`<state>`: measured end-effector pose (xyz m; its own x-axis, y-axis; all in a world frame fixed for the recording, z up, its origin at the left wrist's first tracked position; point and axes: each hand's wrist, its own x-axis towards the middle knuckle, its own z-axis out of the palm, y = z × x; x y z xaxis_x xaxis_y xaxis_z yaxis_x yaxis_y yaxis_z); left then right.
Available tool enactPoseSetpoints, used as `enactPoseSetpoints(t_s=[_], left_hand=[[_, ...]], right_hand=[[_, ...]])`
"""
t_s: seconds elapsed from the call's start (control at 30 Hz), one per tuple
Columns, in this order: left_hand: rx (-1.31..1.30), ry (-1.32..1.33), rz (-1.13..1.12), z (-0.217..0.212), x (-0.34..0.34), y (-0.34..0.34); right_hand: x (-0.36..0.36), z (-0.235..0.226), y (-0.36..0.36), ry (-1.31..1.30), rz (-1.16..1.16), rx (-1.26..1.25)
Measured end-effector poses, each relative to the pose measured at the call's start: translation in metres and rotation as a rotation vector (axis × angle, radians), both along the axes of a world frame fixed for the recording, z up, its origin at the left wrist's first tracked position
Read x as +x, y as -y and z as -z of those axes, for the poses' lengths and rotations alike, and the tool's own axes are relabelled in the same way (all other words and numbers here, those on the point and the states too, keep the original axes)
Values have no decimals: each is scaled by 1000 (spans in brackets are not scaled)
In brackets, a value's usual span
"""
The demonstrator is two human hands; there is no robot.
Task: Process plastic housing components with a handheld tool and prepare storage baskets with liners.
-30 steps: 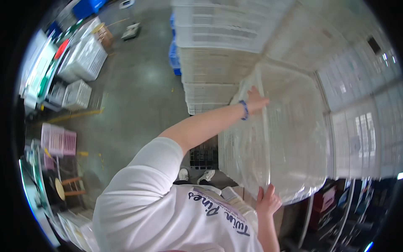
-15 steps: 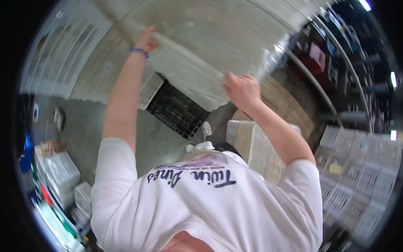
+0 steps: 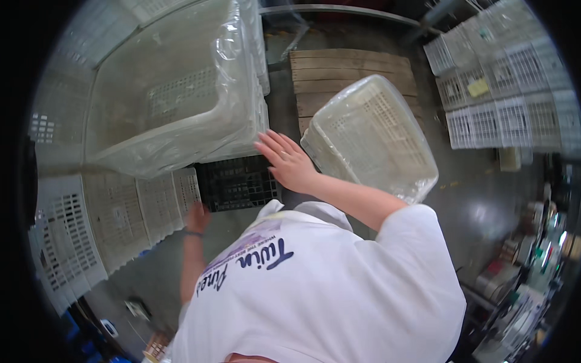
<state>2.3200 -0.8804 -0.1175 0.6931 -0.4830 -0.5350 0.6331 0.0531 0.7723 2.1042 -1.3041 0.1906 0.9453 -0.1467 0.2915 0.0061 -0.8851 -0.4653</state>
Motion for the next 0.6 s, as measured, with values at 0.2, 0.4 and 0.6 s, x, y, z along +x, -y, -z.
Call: enactPoseSetpoints(t_s=[0.2,0.4,0.6], left_hand=[[427,-141,671,-57,-159,52],[405,393,1231,37,-157,27],[436,110,1093,-63,-131,188]], right_hand=[[-161,103,-61,-410,367,306],[-239,107,-98,-568,466,422],[-302,124,-64,-170,1114,158]])
